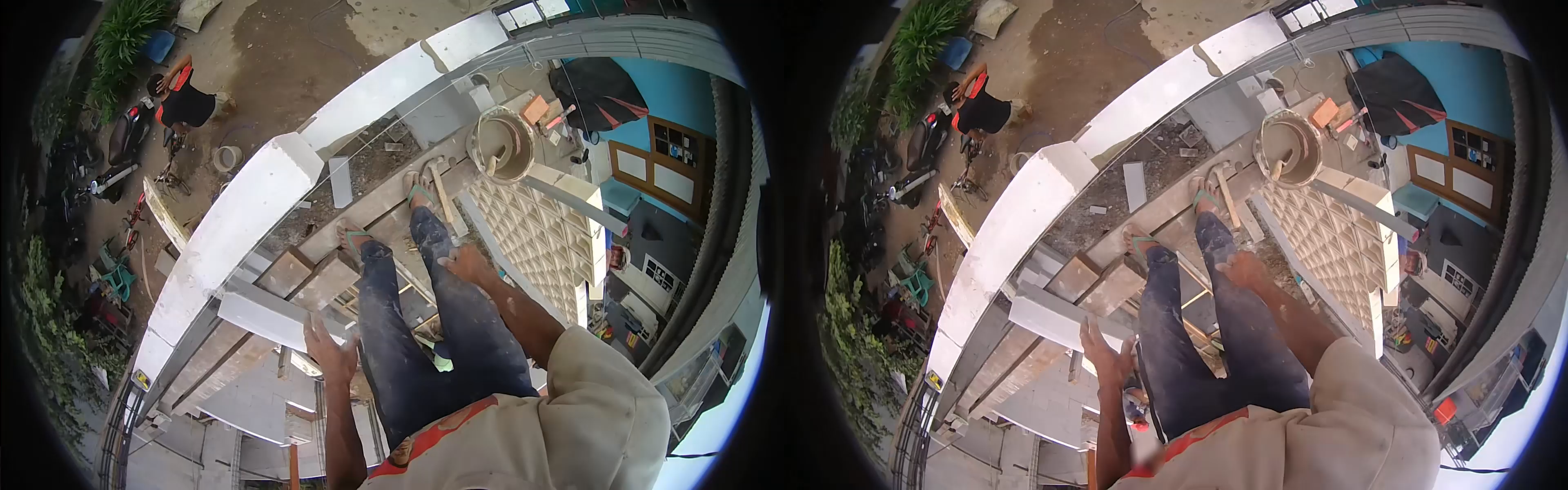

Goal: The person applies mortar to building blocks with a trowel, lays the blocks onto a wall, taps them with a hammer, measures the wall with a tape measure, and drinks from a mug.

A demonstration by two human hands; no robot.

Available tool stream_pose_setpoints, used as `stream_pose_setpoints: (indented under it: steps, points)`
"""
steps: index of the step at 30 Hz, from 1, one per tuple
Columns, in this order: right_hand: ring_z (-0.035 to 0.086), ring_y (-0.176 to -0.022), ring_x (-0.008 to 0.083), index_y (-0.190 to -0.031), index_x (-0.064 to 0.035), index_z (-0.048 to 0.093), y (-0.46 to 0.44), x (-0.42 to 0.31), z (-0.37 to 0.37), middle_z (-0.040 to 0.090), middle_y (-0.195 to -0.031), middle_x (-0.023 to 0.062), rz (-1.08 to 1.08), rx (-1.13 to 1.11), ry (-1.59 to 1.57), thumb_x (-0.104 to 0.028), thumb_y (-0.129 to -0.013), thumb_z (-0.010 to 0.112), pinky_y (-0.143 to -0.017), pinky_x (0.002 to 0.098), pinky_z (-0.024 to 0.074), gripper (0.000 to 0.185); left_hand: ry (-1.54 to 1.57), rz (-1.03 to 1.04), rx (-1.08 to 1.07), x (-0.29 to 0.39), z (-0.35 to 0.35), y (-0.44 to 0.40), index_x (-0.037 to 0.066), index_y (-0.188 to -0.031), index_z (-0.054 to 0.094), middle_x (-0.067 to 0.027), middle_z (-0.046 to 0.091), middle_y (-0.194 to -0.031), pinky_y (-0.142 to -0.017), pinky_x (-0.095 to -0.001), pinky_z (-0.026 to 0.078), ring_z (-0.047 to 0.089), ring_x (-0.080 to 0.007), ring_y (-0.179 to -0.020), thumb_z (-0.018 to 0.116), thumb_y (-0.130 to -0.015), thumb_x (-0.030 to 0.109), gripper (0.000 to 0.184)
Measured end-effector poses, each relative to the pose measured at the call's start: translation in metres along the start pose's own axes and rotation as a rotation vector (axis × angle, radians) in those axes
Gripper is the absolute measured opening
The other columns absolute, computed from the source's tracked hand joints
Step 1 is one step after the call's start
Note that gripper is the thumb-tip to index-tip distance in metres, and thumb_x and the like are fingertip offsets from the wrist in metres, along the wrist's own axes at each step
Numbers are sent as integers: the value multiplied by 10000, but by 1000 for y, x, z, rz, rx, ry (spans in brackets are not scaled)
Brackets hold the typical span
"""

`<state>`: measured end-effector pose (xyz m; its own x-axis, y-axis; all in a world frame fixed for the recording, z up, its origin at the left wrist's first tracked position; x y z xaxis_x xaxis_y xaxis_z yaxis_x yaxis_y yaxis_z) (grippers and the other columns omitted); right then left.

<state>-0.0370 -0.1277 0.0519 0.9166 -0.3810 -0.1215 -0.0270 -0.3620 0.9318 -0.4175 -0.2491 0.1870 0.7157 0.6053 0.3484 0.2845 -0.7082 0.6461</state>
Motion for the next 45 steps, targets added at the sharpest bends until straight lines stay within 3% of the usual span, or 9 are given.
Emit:
stream_pose_setpoints:
  steps: [3, 7, 11, 17, 25, 32, 37, 41, 45]
  points:
    - [699, -1159, 359, -1119, -96, 767, -75, 83, 11, 752, -1192, 160, 203, 144, 4, -726, -847, 687, -1014, 447, 534, 691, 135, -89, -266, 23, 92, 16, 26, -1589, 331, -292, 311, -1612, -1209, -576, 306, 323, -481, -1476, 891, -788, 391, 1043]
    - [704, -1113, 407, -1130, -73, 743, -220, 180, 58, 748, -1170, 179, 13, 111, -67, -599, -876, 687, -938, 467, 566, 587, -299, -135, -368, 66, 122, -22, 16, -1557, 393, -281, 380, -1565, -1161, -568, 384, 389, -483, -1423, 872, -790, 393, 979]
    - [712, -1018, 429, -1150, 28, 657, -288, 165, 42, 738, -991, 232, 125, 290, -181, -319, -849, 738, -929, 467, 570, 467, -374, -177, -360, 56, 142, -47, 78, -1480, 530, -197, 484, -1490, -1136, -570, 393, 449, -412, -1378, 821, -827, 437, 800]
    - [520, -1307, 514, -1467, 52, 456, -376, 169, 80, 536, -1377, 364, 220, 521, -236, -229, -823, 728, -1094, 533, 468, 753, -508, -37, -324, 65, 150, -61, 71, -1394, 598, -175, 548, -1416, -1107, -533, 418, 509, -399, -1305, 820, -827, 403, 693]
    - [548, -1282, 507, -1455, -17, 447, -425, 176, 110, 450, -1474, 276, 173, 483, -116, -148, -917, 618, -1040, 563, 510, 580, -600, -84, -342, 69, 145, -79, 131, -1422, 585, -158, 537, -1414, -1112, -529, 410, 491, -384, -1324, 777, -861, 452, 674]
    - [683, -1045, 475, -1316, -30, 515, -464, 230, 148, 677, -1122, 270, -130, 625, -29, -342, -936, 683, -898, 559, 550, 520, -524, -100, -345, 72, 137, -79, 147, -1427, 580, -157, 537, -1414, -1107, -527, 415, 503, -378, -1318, 748, -885, 464, 650]
    - [681, -879, 498, -1180, 23, 556, -375, 143, 67, 683, -889, 273, -45, 561, -441, -327, -903, 750, -797, 518, 561, 487, -453, -146, -341, 71, 135, -70, 143, -1434, 573, -170, 539, -1432, -1121, -527, 406, 508, -380, -1331, 738, -900, 458, 642]
    - [554, -571, 92, -1024, -43, 614, -212, 41, -13, 574, -731, 6, -56, 179, -1027, -225, -952, 714, -446, 284, 418, 220, -213, -171, -252, 56, 133, -51, 105, -1463, 544, -164, 521, -1499, -1164, -529, 370, 468, -375, -1395, 682, -946, 469, 648]
    - [554, -503, 118, -1117, -45, 583, -97, -13, -50, 571, -720, 30, -138, 105, -977, -253, -1033, 630, -407, 304, 452, 230, 106, 1, 65, 63, 91, -42, 69, -1432, 555, -165, 580, -1447, -1124, -497, 397, 523, -375, -1343, 759, -927, 222, 566]
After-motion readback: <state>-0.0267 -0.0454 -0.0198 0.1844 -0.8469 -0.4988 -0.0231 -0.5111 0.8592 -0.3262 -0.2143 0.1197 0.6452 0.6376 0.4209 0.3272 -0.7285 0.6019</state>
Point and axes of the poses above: each hand's wrist, its own y-axis away from the middle knuckle, its own z-axis out of the palm, x = y × z, the point moved 2 cm from there along -y, towards the middle knuckle
